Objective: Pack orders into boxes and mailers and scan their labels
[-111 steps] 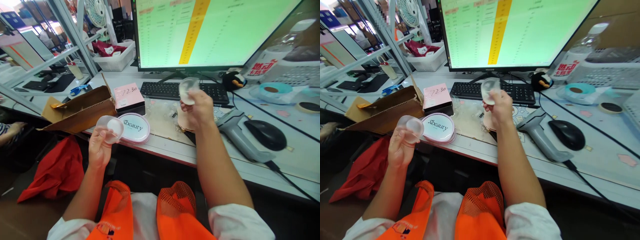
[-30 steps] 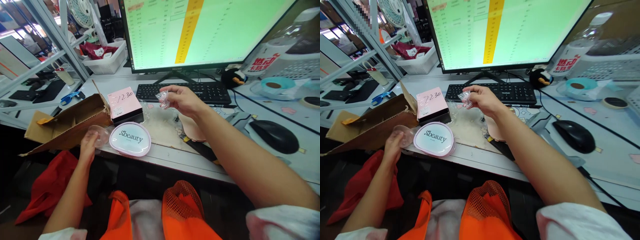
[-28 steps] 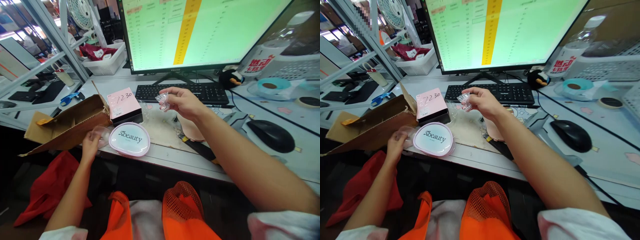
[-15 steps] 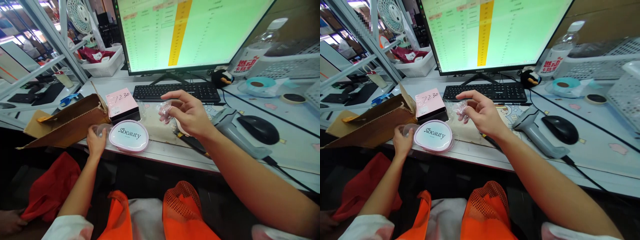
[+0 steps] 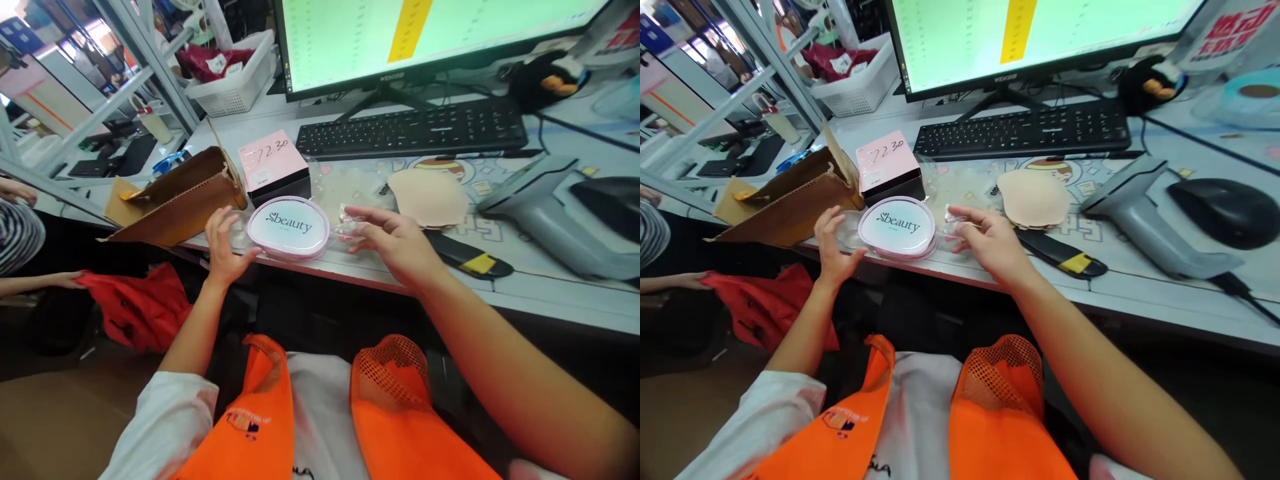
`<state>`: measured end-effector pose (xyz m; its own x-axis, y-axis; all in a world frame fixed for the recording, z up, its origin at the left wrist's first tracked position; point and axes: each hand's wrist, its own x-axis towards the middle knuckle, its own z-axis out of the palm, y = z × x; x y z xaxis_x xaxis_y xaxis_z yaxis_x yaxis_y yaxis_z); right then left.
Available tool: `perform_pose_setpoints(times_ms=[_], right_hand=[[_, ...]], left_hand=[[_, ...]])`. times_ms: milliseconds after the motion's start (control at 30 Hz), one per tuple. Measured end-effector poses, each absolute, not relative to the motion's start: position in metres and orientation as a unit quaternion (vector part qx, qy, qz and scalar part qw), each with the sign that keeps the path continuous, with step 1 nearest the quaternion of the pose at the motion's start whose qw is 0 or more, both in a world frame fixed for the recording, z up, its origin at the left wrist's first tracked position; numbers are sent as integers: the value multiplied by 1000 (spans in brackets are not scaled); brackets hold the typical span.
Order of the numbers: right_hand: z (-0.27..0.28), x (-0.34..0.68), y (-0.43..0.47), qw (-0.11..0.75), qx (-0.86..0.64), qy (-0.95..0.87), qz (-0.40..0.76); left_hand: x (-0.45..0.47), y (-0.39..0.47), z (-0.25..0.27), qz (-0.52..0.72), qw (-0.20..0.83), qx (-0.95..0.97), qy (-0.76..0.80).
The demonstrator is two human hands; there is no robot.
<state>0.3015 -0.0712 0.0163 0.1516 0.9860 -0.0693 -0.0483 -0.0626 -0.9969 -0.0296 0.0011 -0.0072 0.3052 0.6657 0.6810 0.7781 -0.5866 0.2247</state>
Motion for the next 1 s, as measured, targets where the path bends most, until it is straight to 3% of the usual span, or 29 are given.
perform_pose_setpoints(times_ms=[167,333,433,533,600,667,767,867,933,1000], right_hand=[[7,281,-74,541,-540,-394,510],[0,269,-73,540,-492,-423,536],[4,259,-70,441,-553,-574,412],[15,247,-66,268,-602,-717,228],[23,243,-63,200,-585,-764,184],[30,246,-62,225,-538,-788,196],[36,266,-59,378,-498,-740,246],[43,293,-40,499,-551,-625,238],[47,304,-13,506,-592,-598,190],[48,306,21,426,-619,-644,146]], left_hand=[[1,0,19,-187,-26,-915,-355],[9,9,3,-236,-46,-895,-376],[13,4,-8,-316,-40,-874,-368],[21,-4,-13,-364,-36,-850,-380],[25,-7,-15,-390,-37,-833,-391],[26,-7,-18,-423,-40,-816,-392],[25,-4,-25,-473,-45,-787,-392],[24,-2,-30,-484,-43,-776,-401],[24,-2,-29,-482,-39,-786,-385],[26,-3,-27,-481,-36,-796,-365]])
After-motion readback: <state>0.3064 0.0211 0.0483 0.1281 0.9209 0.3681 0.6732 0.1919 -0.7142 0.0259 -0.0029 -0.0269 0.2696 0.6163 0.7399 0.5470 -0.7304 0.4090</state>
